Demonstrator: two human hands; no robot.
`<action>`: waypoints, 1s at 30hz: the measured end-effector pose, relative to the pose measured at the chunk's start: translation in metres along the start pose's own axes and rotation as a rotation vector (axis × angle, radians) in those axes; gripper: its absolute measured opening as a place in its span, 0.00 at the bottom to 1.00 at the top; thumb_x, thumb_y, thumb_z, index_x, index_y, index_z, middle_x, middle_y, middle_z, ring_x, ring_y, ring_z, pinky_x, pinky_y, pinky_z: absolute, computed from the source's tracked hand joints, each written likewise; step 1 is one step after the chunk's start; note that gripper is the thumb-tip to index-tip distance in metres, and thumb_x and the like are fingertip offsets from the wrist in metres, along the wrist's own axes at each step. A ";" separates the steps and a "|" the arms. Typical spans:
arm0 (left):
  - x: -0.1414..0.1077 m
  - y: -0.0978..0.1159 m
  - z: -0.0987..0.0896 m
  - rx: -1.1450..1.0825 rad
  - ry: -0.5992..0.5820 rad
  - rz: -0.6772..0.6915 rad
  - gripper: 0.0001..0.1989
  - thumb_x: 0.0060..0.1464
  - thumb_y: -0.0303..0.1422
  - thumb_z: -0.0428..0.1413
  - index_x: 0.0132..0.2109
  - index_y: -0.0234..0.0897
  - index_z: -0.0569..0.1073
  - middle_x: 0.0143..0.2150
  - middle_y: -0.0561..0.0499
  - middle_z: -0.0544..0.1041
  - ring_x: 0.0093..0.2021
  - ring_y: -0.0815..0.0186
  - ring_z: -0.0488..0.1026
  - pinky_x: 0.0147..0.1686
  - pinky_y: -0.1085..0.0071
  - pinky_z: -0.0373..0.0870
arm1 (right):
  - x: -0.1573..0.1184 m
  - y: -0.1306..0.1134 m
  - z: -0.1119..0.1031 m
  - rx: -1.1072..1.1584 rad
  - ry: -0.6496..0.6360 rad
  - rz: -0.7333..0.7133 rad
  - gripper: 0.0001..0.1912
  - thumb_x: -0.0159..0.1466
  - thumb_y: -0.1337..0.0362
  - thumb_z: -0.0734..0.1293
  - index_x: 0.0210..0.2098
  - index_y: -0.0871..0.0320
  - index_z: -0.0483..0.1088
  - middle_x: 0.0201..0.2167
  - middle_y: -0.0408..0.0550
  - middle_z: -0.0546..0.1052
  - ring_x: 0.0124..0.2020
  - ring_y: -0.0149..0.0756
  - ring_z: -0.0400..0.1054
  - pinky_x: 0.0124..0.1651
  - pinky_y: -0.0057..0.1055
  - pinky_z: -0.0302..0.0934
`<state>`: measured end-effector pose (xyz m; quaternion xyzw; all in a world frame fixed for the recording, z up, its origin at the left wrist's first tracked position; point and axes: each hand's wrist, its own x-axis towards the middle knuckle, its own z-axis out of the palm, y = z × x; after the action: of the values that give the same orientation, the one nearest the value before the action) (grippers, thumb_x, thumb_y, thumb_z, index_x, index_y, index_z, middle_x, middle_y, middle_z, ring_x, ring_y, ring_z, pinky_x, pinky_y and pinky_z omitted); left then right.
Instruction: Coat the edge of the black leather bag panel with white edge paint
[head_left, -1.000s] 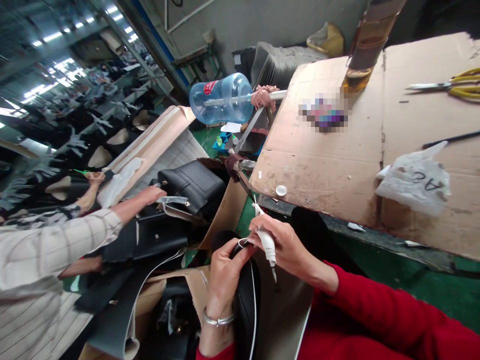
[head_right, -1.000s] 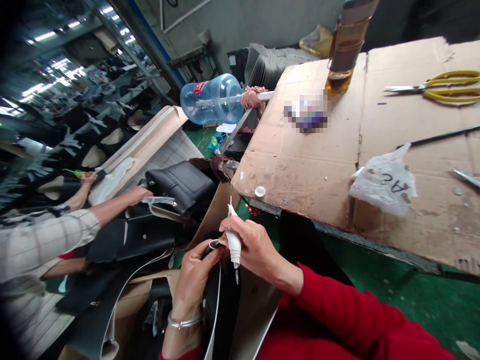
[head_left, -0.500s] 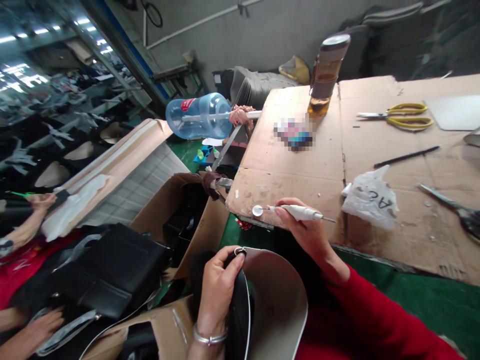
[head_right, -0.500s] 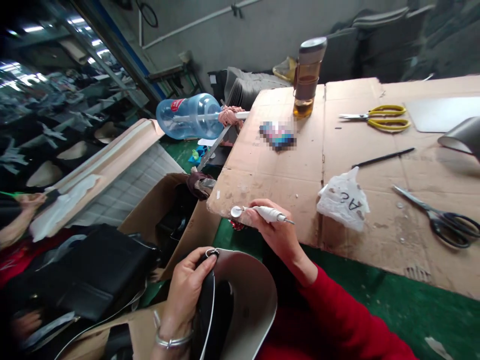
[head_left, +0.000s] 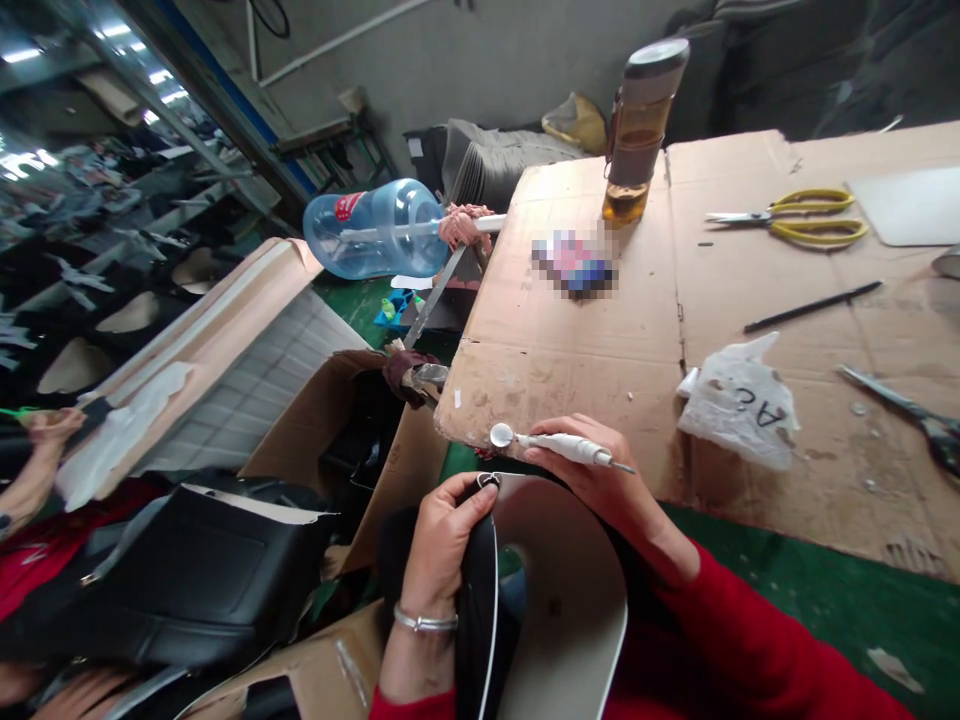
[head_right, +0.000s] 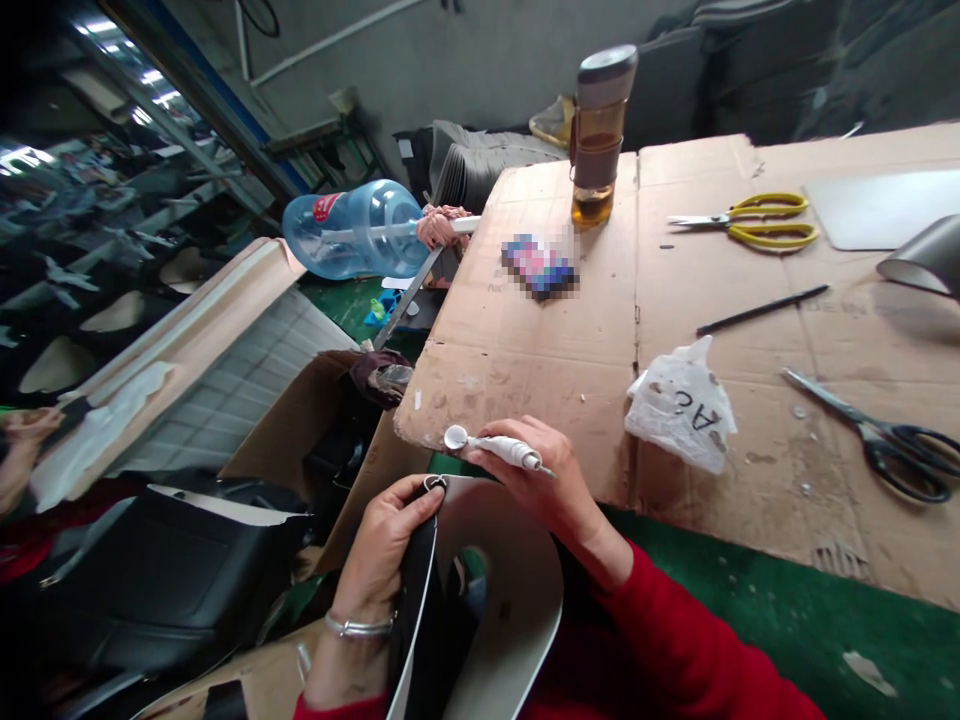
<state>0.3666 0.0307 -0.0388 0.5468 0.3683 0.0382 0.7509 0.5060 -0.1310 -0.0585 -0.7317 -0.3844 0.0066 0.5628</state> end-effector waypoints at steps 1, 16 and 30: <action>0.001 0.000 0.001 0.005 0.000 0.001 0.18 0.43 0.38 0.73 0.39 0.33 0.83 0.33 0.47 0.83 0.30 0.64 0.76 0.34 0.71 0.73 | 0.001 0.000 0.001 0.006 0.020 0.017 0.09 0.71 0.56 0.70 0.42 0.55 0.77 0.38 0.49 0.81 0.37 0.41 0.75 0.40 0.35 0.67; -0.009 0.003 0.019 0.185 -0.049 0.060 0.13 0.47 0.38 0.70 0.39 0.35 0.85 0.35 0.48 0.84 0.32 0.62 0.77 0.35 0.71 0.72 | 0.000 -0.005 -0.013 0.504 0.014 0.293 0.18 0.69 0.52 0.69 0.31 0.59 0.75 0.27 0.47 0.78 0.28 0.36 0.74 0.31 0.29 0.70; -0.025 0.004 0.026 0.194 -0.066 0.106 0.12 0.49 0.38 0.69 0.39 0.37 0.85 0.34 0.49 0.83 0.30 0.66 0.74 0.35 0.73 0.71 | -0.004 -0.001 -0.015 0.463 -0.079 0.240 0.18 0.70 0.54 0.69 0.28 0.60 0.75 0.26 0.46 0.77 0.26 0.35 0.73 0.31 0.28 0.66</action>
<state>0.3657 -0.0001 -0.0194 0.6367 0.3160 0.0240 0.7030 0.5091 -0.1459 -0.0534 -0.6230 -0.3046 0.1898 0.6951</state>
